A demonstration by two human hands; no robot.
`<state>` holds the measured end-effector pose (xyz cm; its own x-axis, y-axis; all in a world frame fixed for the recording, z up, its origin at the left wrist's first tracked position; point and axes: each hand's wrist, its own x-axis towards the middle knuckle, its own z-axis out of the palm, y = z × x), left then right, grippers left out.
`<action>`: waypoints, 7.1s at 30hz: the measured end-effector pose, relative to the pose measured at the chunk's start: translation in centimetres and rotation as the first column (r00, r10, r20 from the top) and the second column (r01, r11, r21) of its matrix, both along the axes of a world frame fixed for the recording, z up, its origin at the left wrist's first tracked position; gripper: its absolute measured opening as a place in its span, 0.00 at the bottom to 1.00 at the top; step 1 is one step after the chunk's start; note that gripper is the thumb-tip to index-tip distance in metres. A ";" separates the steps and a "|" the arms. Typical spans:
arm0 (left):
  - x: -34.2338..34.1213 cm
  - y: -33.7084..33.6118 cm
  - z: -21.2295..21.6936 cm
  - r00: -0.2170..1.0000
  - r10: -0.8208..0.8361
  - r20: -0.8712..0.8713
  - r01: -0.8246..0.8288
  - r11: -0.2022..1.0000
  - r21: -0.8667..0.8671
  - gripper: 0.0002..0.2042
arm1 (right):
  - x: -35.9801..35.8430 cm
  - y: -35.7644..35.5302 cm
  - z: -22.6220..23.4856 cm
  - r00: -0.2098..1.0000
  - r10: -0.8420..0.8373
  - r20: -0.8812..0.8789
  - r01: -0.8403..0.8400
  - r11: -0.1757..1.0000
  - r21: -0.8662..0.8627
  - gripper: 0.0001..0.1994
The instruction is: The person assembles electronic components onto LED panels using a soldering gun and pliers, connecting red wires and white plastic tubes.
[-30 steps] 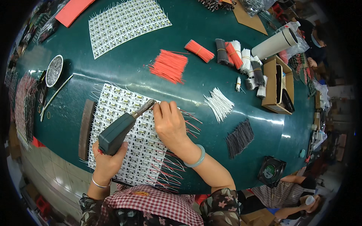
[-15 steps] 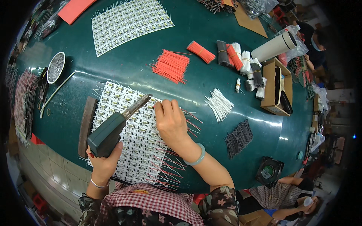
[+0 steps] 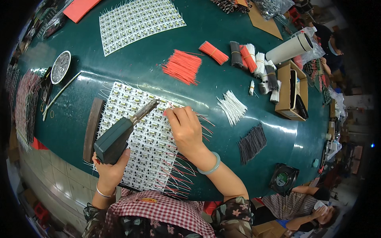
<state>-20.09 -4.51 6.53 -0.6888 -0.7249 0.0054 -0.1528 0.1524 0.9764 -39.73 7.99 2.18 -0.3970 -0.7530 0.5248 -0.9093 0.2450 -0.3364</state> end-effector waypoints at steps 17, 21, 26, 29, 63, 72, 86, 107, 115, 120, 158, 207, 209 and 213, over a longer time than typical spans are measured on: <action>0.4 0.4 -0.9 0.995 -0.056 0.077 0.054 0.998 0.025 0.08 | 0.6 0.0 -0.5 1.000 0.007 0.026 -0.008 0.999 0.047 0.14; 0.1 0.4 -0.7 0.992 -0.078 0.104 0.082 0.996 -0.038 0.07 | 0.5 0.0 -0.4 1.000 0.012 0.023 -0.013 0.998 0.054 0.14; 0.0 0.3 0.1 0.983 -0.084 0.164 0.082 0.996 0.019 0.07 | 0.6 0.0 -0.2 1.000 0.009 0.027 -0.010 0.998 0.059 0.16; 0.2 0.3 -0.4 0.985 -0.082 0.149 0.077 0.996 0.035 0.07 | 0.6 0.0 -0.3 1.000 0.009 0.027 -0.011 0.998 0.054 0.16; 2.1 0.9 0.0 0.997 -0.060 0.049 0.061 0.998 -0.012 0.07 | 2.1 0.7 -0.7 0.998 0.037 0.042 -0.037 0.999 -0.004 0.15; 2.1 1.0 -0.3 0.992 -0.086 0.089 0.094 0.992 -0.084 0.09 | 2.3 0.7 -0.7 0.999 0.028 0.018 -0.028 0.999 0.023 0.15; 2.1 0.9 0.3 0.986 -0.089 0.143 0.096 0.995 -0.038 0.07 | 2.7 0.6 -0.4 0.999 0.029 -0.042 -0.026 0.995 0.093 0.15; 2.0 1.1 -0.2 0.990 -0.077 0.117 0.083 0.996 -0.041 0.08 | 2.7 0.6 -0.6 0.999 0.017 -0.049 -0.013 0.996 0.085 0.14; 2.8 1.4 -0.4 0.993 0.111 0.033 -0.111 0.994 0.001 0.10 | 2.8 0.6 -0.5 0.998 0.012 -0.060 -0.007 0.996 0.084 0.13; 6.4 -3.5 0.4 0.922 0.323 -0.213 -0.381 0.858 -0.344 0.16 | 2.9 0.7 -0.6 0.998 0.001 -0.070 0.005 0.997 0.080 0.13; 14.5 -8.4 -3.7 0.895 0.434 -0.105 -0.446 0.862 -0.239 0.12 | 7.1 11.4 -5.6 0.783 -0.298 0.546 0.530 0.779 -0.334 0.08; 12.2 -7.0 -1.9 0.906 0.289 0.309 -0.325 0.943 0.073 0.24 | 4.3 15.7 -0.8 0.886 -0.366 0.285 0.412 0.904 -0.119 0.05; 10.8 -5.9 -0.2 0.923 0.253 0.291 -0.272 0.962 0.028 0.24 | 3.3 16.5 0.6 0.892 -0.425 0.152 0.421 0.905 0.062 0.05; 8.0 -2.8 2.9 0.943 0.175 0.284 -0.171 0.984 -0.040 0.23 | 2.5 16.1 3.6 0.874 -0.426 -0.235 0.485 0.732 0.479 0.03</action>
